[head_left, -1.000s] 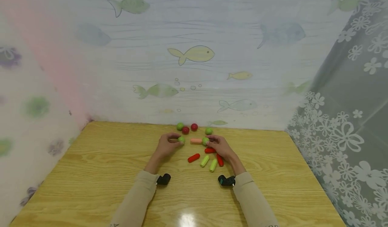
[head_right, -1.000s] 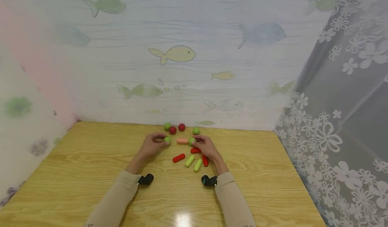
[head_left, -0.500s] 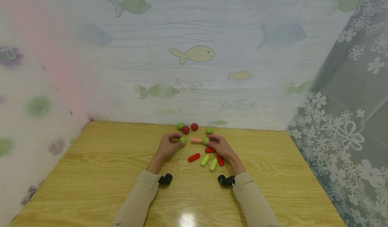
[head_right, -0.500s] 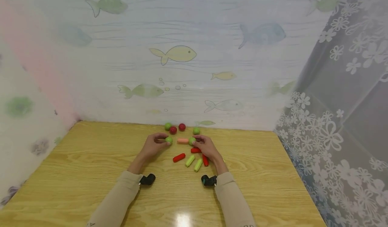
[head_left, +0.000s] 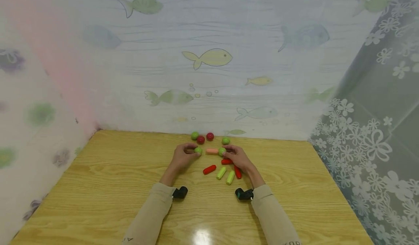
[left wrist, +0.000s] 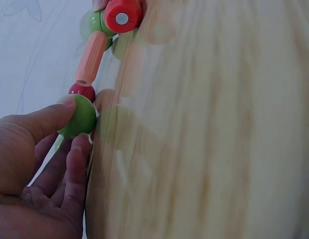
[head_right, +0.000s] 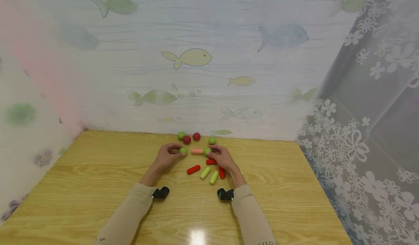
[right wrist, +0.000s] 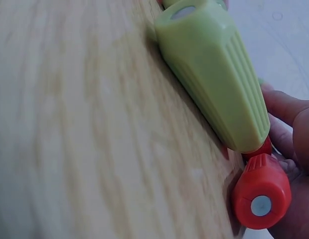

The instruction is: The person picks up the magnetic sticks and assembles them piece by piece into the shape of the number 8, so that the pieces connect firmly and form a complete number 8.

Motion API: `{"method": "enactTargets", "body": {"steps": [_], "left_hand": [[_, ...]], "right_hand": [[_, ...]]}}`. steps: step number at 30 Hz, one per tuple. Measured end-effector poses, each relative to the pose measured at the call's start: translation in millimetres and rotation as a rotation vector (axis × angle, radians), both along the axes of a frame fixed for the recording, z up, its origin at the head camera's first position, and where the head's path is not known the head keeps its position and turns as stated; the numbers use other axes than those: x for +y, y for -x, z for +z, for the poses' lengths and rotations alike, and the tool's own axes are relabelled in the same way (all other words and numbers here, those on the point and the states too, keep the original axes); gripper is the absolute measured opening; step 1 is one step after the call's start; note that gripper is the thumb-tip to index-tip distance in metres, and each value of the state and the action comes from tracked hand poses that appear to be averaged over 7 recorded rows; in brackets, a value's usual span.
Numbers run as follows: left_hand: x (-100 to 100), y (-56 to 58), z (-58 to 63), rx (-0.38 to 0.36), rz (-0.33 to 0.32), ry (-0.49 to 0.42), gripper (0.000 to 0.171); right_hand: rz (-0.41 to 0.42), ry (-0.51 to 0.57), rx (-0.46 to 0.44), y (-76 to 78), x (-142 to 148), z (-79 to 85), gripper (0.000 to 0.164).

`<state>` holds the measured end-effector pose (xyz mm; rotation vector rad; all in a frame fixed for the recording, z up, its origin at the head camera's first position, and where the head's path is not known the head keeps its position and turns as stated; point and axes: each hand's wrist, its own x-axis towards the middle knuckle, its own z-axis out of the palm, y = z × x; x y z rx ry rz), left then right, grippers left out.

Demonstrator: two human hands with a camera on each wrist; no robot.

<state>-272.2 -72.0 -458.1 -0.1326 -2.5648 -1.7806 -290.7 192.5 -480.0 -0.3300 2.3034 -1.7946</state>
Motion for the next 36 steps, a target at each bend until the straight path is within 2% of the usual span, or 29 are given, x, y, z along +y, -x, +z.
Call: {"method": "enactTargets", "body": {"steps": [18, 20, 27, 36], "left_hand": [[7.8, 2.7, 1.7, 0.023, -0.041, 0.04, 0.031], [7.8, 2.2, 1.9, 0.02, -0.045, 0.039, 0.032], [6.9, 2.1, 1.6, 0.035, -0.051, 0.058, 0.031], [2.4, -1.4, 3.1, 0.007, -0.02, 0.031, 0.034]], "right_hand": [[0.011, -0.015, 0.017, -1.3, -0.4, 3.0, 0.04], [0.017, -0.015, 0.009, -2.7, -0.8, 6.6, 0.04], [0.038, -0.018, 0.007, -20.5, -1.9, 34.2, 0.038], [0.033, -0.005, 0.009, -23.2, -0.8, 36.4, 0.039]]}}
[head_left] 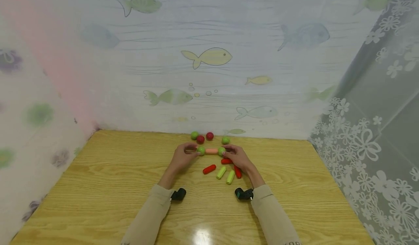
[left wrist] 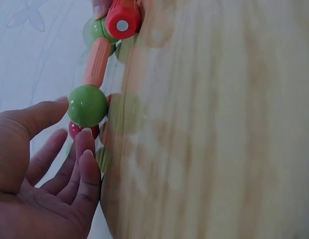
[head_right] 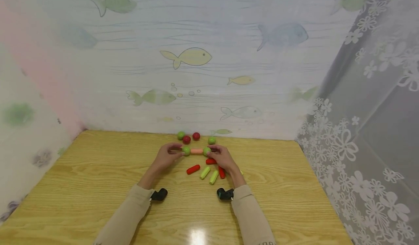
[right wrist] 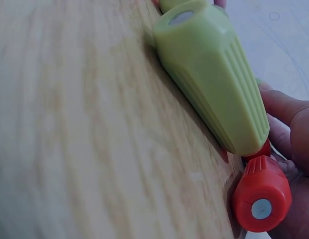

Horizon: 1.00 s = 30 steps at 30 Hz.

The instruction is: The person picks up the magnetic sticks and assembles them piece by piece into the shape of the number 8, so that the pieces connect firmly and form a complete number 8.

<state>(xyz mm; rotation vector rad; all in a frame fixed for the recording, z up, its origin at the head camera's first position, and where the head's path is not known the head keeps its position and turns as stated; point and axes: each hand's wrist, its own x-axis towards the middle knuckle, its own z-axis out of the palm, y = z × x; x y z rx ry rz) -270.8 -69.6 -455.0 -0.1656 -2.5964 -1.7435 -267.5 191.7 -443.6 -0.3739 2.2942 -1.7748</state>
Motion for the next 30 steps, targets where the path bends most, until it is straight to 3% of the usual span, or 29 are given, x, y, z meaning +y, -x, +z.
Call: {"method": "enactTargets", "body": {"steps": [4, 9, 13, 18, 25, 30], "left_hand": [[-3.2, -6.4, 2.6, 0.003, -0.002, -0.033, 0.032], [-5.7, -16.5, 4.8, -0.034, -0.075, -0.031, 0.029], [-4.0, -23.4, 5.9, -0.099, -0.151, 0.048, 0.028], [2.6, -30.6, 6.4, -0.058, -0.212, 0.177, 0.024], [20.9, -44.8, 14.4, -0.045, -0.21, 0.302, 0.024], [26.2, -49.4, 17.4, -0.024, -0.213, 0.356, 0.014]], "right_hand": [[0.005, -0.001, 0.0, 1.3, -0.9, -1.9, 0.04], [0.007, 0.0, 0.008, 10.2, -1.1, -15.8, 0.04], [-0.006, 0.008, 0.008, 20.2, -0.3, -32.8, 0.039], [-0.016, 0.002, 0.017, 21.9, -0.1, -36.7, 0.039], [-0.037, -0.004, 0.005, 21.2, 0.0, -34.1, 0.039], [-0.045, -0.004, 0.002, 21.7, 0.1, -34.1, 0.038]]}}
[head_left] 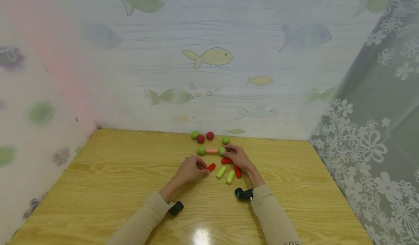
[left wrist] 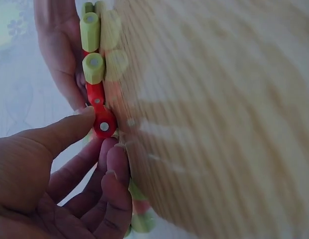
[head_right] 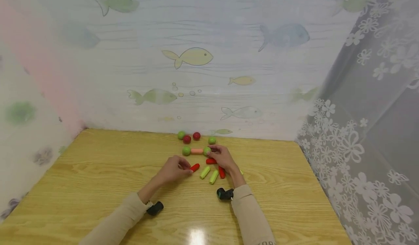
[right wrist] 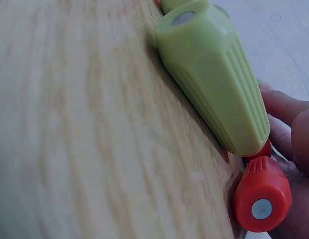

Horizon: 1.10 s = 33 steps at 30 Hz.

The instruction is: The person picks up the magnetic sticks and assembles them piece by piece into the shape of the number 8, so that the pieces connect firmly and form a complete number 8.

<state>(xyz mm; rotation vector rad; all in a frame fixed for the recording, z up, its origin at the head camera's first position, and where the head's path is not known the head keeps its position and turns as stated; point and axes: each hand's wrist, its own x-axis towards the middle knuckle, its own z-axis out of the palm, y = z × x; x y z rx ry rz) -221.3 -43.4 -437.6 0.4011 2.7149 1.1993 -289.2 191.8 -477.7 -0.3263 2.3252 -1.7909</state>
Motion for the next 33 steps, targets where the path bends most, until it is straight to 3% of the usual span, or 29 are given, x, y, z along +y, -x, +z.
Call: {"method": "enactTargets", "body": {"steps": [6, 14, 22, 29, 33], "left_hand": [[-0.3, -1.4, 0.2, -0.001, 0.002, 0.024, 0.007], [-11.5, -1.7, -1.4, -0.101, -0.007, -0.067, 0.005], [-18.9, -0.3, -0.9, -0.09, -0.028, -0.059, 0.007], [-19.8, -0.9, 0.2, -0.064, -0.053, -0.081, 0.009], [-22.2, -1.4, -1.1, -0.089, -0.031, -0.113, 0.012]], "right_hand": [[-0.002, 0.0, 0.001, -0.8, 0.8, 0.4, 0.039], [0.007, 0.017, -0.006, -0.4, 0.6, -0.9, 0.04], [0.034, 0.009, -0.016, -13.2, 0.1, 23.5, 0.039], [0.005, 0.024, -0.029, -1.6, 0.8, 2.1, 0.04], [-0.004, 0.017, -0.034, -0.2, 1.3, -1.8, 0.041]]}}
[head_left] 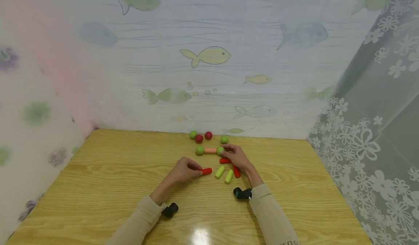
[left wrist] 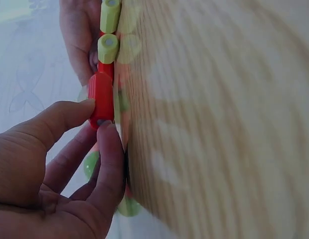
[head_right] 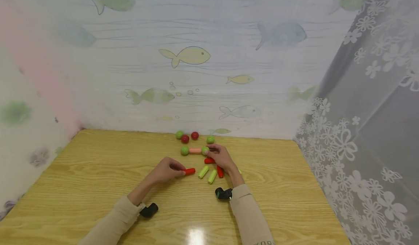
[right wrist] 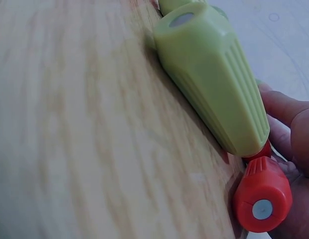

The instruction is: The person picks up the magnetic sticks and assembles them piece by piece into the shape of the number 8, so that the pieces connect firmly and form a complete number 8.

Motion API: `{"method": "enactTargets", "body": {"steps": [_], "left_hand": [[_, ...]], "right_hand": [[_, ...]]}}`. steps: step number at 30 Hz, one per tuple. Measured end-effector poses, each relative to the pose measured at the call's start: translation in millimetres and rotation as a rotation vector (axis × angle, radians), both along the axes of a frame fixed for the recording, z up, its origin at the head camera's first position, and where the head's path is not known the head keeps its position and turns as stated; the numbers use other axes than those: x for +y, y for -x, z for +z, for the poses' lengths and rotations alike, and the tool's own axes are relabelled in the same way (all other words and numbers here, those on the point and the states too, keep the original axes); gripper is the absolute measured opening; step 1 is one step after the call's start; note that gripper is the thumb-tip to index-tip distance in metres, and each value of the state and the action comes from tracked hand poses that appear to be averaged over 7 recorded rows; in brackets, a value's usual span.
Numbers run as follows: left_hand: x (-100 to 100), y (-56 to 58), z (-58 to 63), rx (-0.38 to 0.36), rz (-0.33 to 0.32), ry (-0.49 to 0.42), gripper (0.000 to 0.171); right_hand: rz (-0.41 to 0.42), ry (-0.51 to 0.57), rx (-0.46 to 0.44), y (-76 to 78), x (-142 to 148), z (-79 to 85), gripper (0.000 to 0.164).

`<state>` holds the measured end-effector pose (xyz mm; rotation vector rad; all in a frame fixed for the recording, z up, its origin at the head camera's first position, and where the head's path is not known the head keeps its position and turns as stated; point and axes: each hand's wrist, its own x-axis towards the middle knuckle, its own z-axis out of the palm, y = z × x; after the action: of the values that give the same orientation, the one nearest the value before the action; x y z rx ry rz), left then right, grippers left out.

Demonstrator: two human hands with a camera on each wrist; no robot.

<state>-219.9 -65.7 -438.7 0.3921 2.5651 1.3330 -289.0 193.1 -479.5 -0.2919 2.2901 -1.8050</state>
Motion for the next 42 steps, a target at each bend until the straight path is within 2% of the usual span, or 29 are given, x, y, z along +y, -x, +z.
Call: {"method": "enactTargets", "body": {"steps": [9, 17, 20, 24, 31, 36, 42], "left_hand": [[-5.4, 0.7, -2.3, -0.068, 0.028, -0.071, 0.022], [0.5, -1.5, 0.7, -0.067, 0.072, -0.05, 0.02], [2.2, -1.6, 0.6, -0.073, 0.097, -0.056, 0.022], [1.8, -1.4, -1.5, -0.093, 0.116, -0.103, 0.023], [-1.7, -1.2, -5.8, -0.085, 0.155, -0.206, 0.022], [-1.2, -1.8, -5.8, -0.099, 0.173, -0.273, 0.03], [2.2, -0.7, -5.7, -0.118, 0.22, -0.302, 0.034]], "right_hand": [[-0.007, -0.001, -0.004, 2.1, -1.1, -2.7, 0.04], [-0.003, -0.006, 0.009, 1.0, -0.7, -0.9, 0.041], [0.019, 0.001, 0.0, -7.1, -1.0, 14.4, 0.042], [0.039, 0.0, -0.007, -18.3, -2.1, 34.6, 0.042], [0.034, -0.008, -0.005, -18.4, -2.8, 35.0, 0.042], [0.036, -0.007, -0.011, -18.3, -1.8, 34.9, 0.043], [0.047, -0.001, -0.009, -18.6, -1.4, 34.6, 0.042]]}}
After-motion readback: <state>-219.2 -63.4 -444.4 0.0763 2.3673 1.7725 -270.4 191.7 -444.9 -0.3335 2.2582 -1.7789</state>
